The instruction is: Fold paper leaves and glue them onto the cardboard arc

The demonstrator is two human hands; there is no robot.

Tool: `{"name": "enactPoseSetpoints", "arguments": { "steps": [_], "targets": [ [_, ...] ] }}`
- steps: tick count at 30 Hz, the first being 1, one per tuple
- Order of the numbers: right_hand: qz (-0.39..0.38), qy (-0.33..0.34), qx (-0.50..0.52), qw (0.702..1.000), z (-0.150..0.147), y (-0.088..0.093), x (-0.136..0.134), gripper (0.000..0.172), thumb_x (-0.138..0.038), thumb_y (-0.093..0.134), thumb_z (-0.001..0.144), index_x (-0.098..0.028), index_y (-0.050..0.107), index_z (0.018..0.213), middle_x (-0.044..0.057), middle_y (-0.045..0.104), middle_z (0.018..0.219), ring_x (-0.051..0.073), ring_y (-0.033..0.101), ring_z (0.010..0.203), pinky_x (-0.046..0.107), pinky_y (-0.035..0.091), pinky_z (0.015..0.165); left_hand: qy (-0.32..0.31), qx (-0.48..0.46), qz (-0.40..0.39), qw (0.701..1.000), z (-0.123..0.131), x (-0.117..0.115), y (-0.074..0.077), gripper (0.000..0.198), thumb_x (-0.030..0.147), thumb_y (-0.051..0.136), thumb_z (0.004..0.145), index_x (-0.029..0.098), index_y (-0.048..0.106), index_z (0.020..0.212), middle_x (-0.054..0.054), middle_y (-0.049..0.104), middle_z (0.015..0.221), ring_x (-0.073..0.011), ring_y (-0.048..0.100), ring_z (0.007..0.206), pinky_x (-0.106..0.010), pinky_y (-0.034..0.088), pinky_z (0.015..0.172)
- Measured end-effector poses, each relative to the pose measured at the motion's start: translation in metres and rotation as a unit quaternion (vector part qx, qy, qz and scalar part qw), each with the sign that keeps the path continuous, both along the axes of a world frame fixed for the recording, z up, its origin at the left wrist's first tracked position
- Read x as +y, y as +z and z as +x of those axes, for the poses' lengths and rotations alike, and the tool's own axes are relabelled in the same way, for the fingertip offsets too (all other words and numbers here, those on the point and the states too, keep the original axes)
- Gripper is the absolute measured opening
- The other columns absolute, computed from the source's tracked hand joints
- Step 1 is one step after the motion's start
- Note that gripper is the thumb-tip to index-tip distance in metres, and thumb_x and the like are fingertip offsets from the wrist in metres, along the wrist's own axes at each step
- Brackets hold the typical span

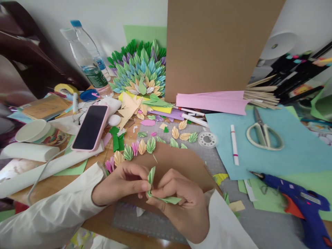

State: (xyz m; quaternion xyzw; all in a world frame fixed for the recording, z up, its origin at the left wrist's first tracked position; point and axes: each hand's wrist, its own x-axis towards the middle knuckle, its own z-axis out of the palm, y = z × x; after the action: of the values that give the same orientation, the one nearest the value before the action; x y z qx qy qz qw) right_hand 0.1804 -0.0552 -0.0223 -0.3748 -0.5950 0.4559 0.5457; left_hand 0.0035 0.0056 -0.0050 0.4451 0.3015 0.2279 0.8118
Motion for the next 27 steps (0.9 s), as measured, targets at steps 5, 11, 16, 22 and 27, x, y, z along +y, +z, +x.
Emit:
{"name": "enactPoseSetpoints", "arguments": {
  "steps": [5,11,16,22,27],
  "targets": [
    [0.003,-0.032,-0.037,0.999,-0.001,0.000,-0.001,0.018,-0.006,0.068,0.082,-0.024,0.064,0.085,-0.001,0.059,0.074,0.013,0.058,0.066,0.026,0.045,0.056,0.008,0.010,0.052,0.999,0.000,0.000,0.003,0.030,0.035,0.075,0.076,0.010,0.068,0.062,-0.001,0.061,0.058,-0.0071,0.051,0.054,-0.018,0.043,0.054],
    [0.019,-0.024,-0.058,0.998,0.001,0.005,0.003,0.015,-0.008,0.071,0.080,-0.022,0.065,0.081,-0.001,0.060,0.071,0.014,0.056,0.066,0.026,0.043,0.058,0.020,0.000,0.101,0.995,0.000,0.000,0.002,0.032,0.033,0.071,0.081,0.009,0.063,0.061,0.000,0.056,0.057,-0.0076,0.049,0.055,-0.019,0.040,0.054],
    [0.000,0.006,-0.041,0.999,-0.001,0.005,0.003,0.011,-0.011,0.074,0.079,-0.021,0.069,0.079,0.000,0.064,0.070,0.015,0.058,0.065,0.029,0.045,0.059,0.015,0.003,0.127,0.992,0.001,-0.003,-0.004,0.032,0.031,0.067,0.085,0.009,0.059,0.064,0.000,0.052,0.061,-0.0079,0.045,0.058,-0.020,0.037,0.056],
    [-0.022,-0.001,-0.058,0.998,-0.005,0.001,0.004,0.012,-0.012,0.075,0.077,-0.021,0.068,0.075,-0.001,0.061,0.066,0.015,0.055,0.064,0.028,0.042,0.057,-0.025,0.041,0.146,0.988,-0.002,-0.003,-0.009,0.035,0.037,0.062,0.088,0.010,0.055,0.066,0.001,0.046,0.065,-0.0094,0.042,0.061,-0.022,0.033,0.056],
    [-0.067,0.039,-0.017,0.997,0.000,0.003,0.005,0.007,-0.015,0.072,0.081,-0.022,0.070,0.083,0.002,0.064,0.072,0.017,0.059,0.068,0.029,0.046,0.062,-0.033,0.022,0.134,0.990,-0.003,0.000,-0.005,0.036,0.040,0.060,0.088,0.012,0.052,0.068,0.002,0.044,0.064,-0.0095,0.039,0.061,-0.022,0.032,0.056]
  ]
}}
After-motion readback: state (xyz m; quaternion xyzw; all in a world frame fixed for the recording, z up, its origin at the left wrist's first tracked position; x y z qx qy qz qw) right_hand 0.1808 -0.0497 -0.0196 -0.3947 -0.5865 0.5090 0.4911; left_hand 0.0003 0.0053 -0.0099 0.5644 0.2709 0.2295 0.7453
